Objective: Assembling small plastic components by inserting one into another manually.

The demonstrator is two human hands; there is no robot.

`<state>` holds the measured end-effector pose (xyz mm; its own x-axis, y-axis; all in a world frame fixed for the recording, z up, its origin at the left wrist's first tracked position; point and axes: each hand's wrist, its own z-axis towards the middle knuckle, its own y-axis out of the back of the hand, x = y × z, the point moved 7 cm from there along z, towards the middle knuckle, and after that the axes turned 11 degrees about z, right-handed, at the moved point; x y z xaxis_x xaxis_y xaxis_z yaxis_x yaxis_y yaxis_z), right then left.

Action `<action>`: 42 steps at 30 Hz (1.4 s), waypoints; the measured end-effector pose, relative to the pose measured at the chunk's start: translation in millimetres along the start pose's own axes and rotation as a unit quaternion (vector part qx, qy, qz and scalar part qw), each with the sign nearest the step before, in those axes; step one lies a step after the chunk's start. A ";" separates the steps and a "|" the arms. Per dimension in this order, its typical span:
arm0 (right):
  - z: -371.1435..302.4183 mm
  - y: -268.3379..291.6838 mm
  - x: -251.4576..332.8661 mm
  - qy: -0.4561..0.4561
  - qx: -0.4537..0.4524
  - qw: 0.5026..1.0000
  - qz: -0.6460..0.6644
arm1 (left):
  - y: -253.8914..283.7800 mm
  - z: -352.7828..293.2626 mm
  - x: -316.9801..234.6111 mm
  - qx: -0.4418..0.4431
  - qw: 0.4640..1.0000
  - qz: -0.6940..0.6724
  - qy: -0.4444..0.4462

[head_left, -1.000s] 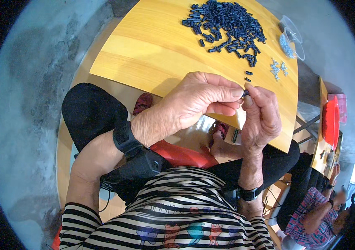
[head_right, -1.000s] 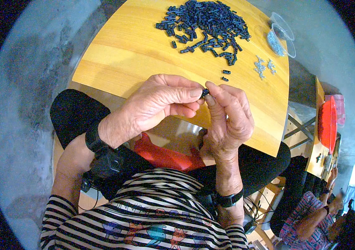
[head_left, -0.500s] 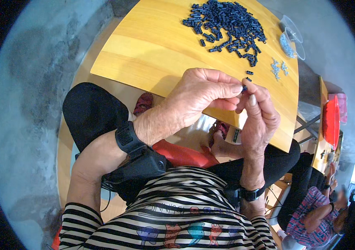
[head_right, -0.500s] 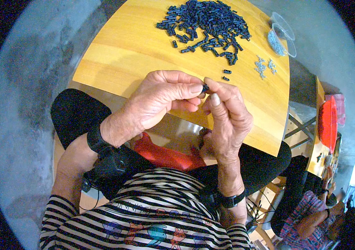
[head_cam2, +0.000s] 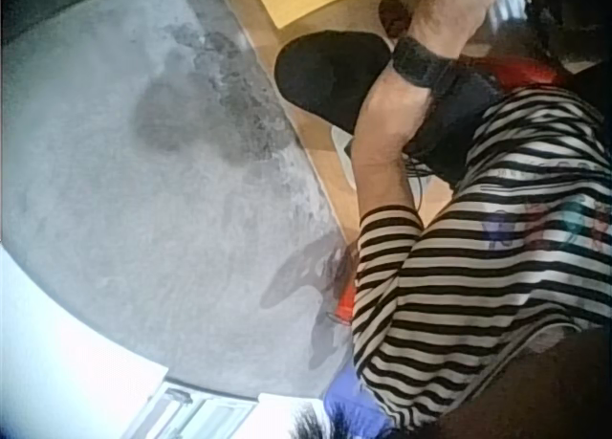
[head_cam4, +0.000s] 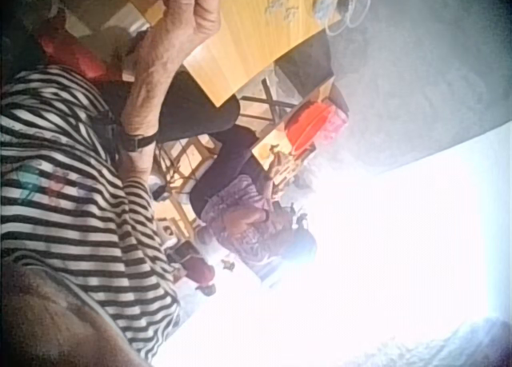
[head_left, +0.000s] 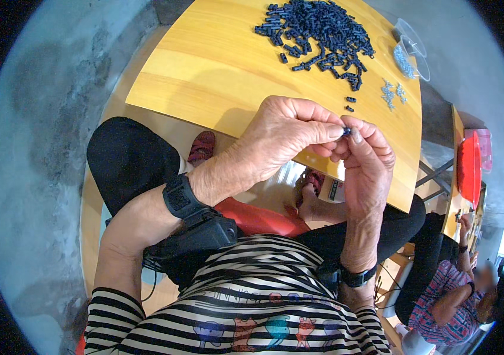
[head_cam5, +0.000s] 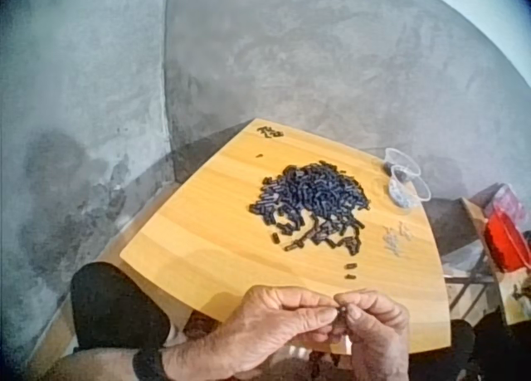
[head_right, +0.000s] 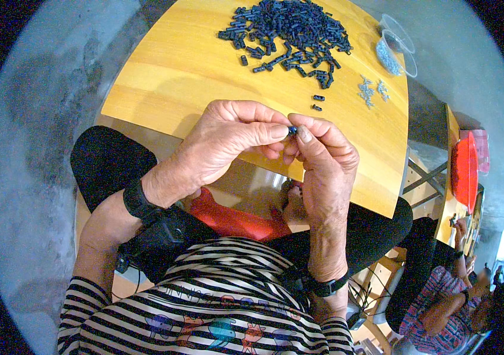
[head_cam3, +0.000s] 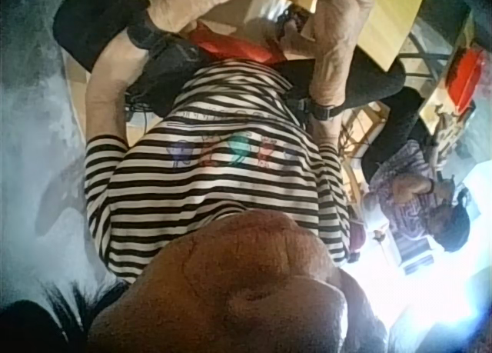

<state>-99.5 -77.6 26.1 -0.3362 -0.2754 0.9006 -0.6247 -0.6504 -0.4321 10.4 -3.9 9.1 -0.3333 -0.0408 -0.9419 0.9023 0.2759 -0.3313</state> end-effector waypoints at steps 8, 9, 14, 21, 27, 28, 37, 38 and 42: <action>0.2 0.6 -6.3 -0.012 0.008 0.999 0.032 | 0.8 -2.0 -3.6 -0.016 0.999 0.038 -0.025; -0.6 -5.3 -6.1 -0.015 -0.008 0.998 0.063 | 0.8 -1.4 -3.6 -0.019 0.999 0.036 -0.028; -0.8 -0.8 -10.6 -0.024 -0.025 0.992 0.118 | 0.3 -0.9 -6.1 -0.025 0.998 0.043 -0.031; -1.3 -3.4 -7.7 -0.013 -0.007 0.994 0.106 | 0.7 -2.0 -5.0 -0.030 0.998 0.048 -0.035; -1.6 -0.2 -8.3 0.015 -0.021 0.996 0.091 | 0.1 -3.9 -6.9 -0.040 0.997 0.050 -0.048; -1.5 1.7 -8.3 0.021 -0.029 0.996 0.080 | 0.2 -4.5 -7.8 -0.044 0.997 0.048 -0.051; -2.3 -0.6 -14.2 0.018 -0.039 0.996 0.076 | 1.2 -1.4 1.1 -0.060 0.996 0.029 -0.054; -3.4 -2.0 -13.8 0.019 -0.038 0.996 0.076 | 0.9 -0.2 0.9 -0.059 0.996 0.030 -0.054; -4.3 -5.5 -13.3 0.010 -0.044 0.989 0.138 | 0.1 2.8 -1.1 -0.036 0.997 0.038 -0.054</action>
<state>-94.6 -67.3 16.3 -0.5152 -0.4201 0.7470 -0.5654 -0.4885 -0.6646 11.7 -6.5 9.9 -0.2301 -0.1197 -0.9658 0.9006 0.3499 -0.2580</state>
